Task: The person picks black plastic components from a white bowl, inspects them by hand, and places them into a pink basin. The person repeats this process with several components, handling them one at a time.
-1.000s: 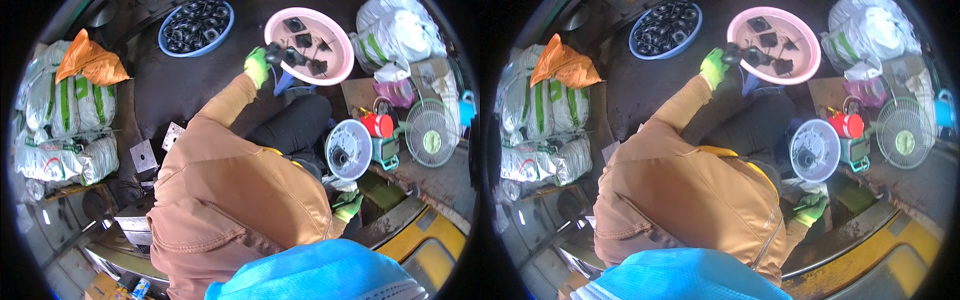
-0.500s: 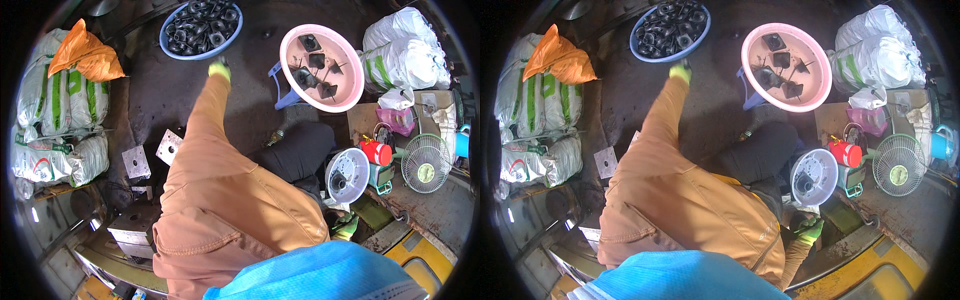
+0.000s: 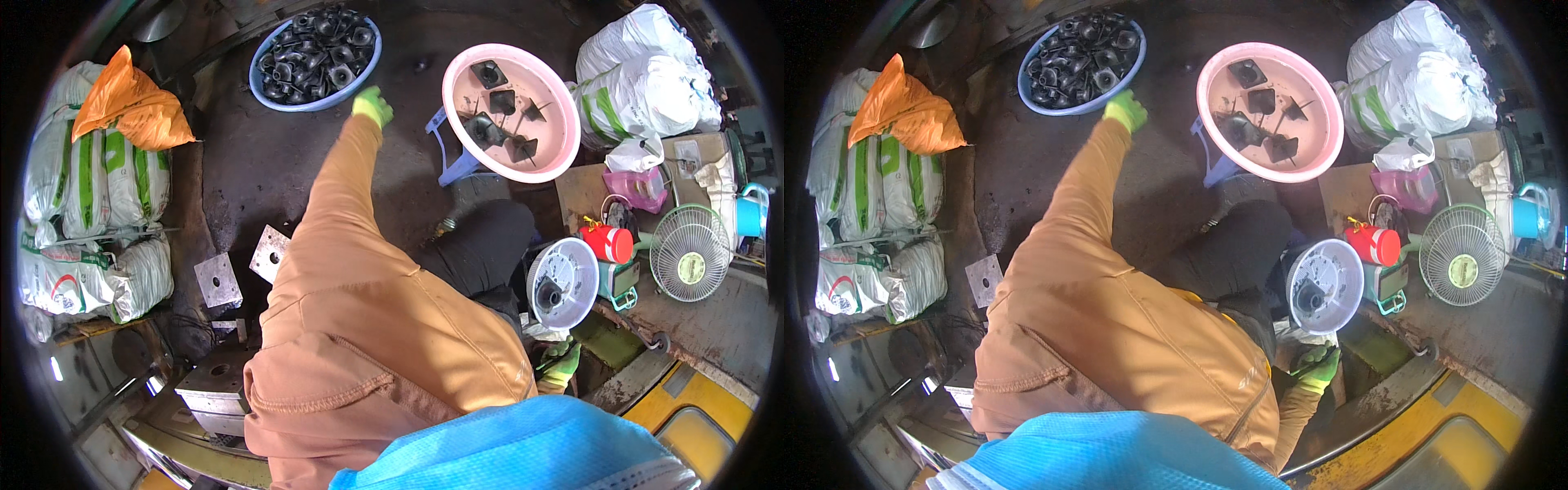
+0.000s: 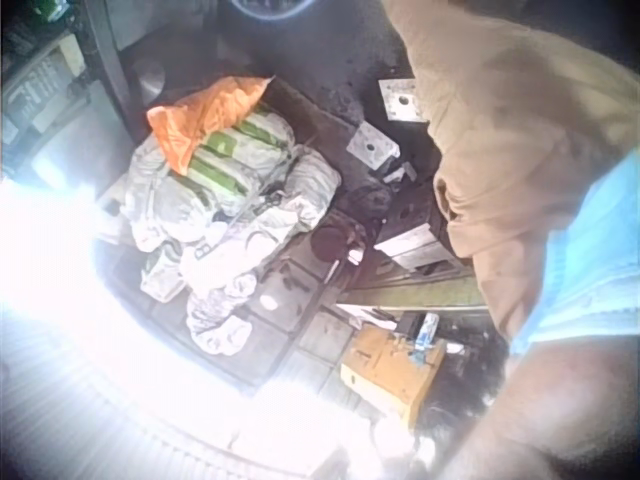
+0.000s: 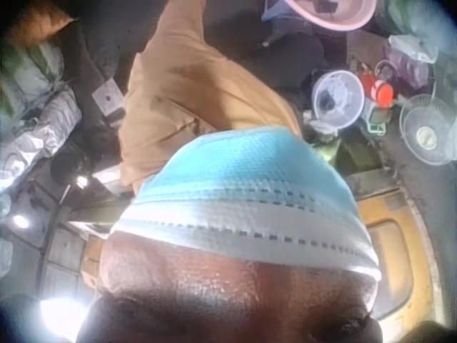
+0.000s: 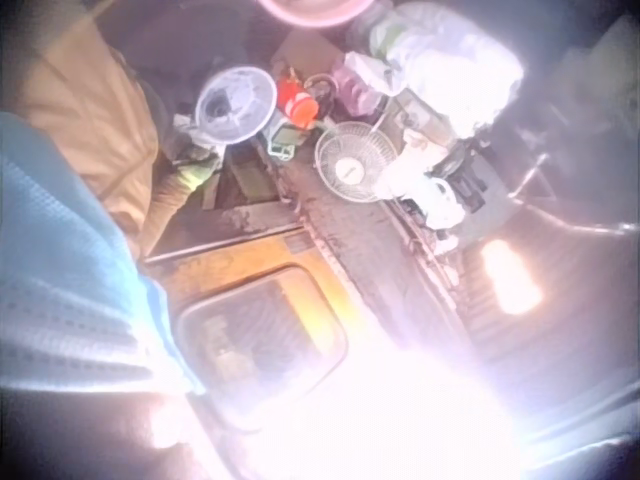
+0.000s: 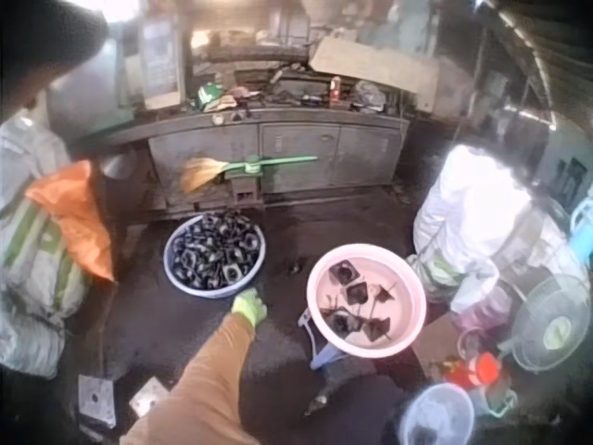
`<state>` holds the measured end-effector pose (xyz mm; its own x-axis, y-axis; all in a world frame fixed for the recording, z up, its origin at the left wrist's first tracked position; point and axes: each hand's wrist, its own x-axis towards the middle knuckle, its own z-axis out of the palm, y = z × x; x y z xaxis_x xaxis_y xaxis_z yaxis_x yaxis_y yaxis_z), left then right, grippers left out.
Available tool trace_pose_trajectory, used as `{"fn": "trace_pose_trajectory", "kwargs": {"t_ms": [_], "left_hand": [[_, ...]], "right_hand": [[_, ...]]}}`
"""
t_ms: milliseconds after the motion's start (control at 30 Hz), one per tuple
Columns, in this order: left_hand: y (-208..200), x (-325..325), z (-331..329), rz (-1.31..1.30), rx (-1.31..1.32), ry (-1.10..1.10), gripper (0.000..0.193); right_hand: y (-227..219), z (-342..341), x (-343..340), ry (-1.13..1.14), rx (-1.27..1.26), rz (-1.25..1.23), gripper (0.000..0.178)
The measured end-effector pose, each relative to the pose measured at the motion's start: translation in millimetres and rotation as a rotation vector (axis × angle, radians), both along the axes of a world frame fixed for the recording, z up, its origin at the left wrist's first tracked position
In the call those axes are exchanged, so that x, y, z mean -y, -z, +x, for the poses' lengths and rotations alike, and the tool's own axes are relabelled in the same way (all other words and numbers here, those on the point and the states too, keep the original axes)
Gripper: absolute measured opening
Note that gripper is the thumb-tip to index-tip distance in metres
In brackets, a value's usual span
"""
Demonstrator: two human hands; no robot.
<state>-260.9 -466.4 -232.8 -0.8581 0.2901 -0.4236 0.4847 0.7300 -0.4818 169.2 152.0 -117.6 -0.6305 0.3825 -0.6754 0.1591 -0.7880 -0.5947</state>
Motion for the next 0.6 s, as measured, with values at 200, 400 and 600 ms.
{"fn": "trace_pose_trajectory", "kwargs": {"t_ms": [200, 400, 600], "left_hand": [[36.1, -111.7, 105.0, 0.313, 0.206, 0.402, 0.02], [22.0, -197.8, 95.6, 0.358, -0.14, 0.485, 0.009], [-85.3, -327.2, 107.4, 2.14, 0.68, -0.52, 0.044]], "right_hand": [[-39.8, -13.5, -13.8, -0.126, -0.141, 0.147, 0.037], [-43.5, -27.7, 0.6, 0.179, 0.162, 0.321, 0.056], [-47.2, -10.9, -8.8, 0.178, -0.332, 0.229, 0.037]]}}
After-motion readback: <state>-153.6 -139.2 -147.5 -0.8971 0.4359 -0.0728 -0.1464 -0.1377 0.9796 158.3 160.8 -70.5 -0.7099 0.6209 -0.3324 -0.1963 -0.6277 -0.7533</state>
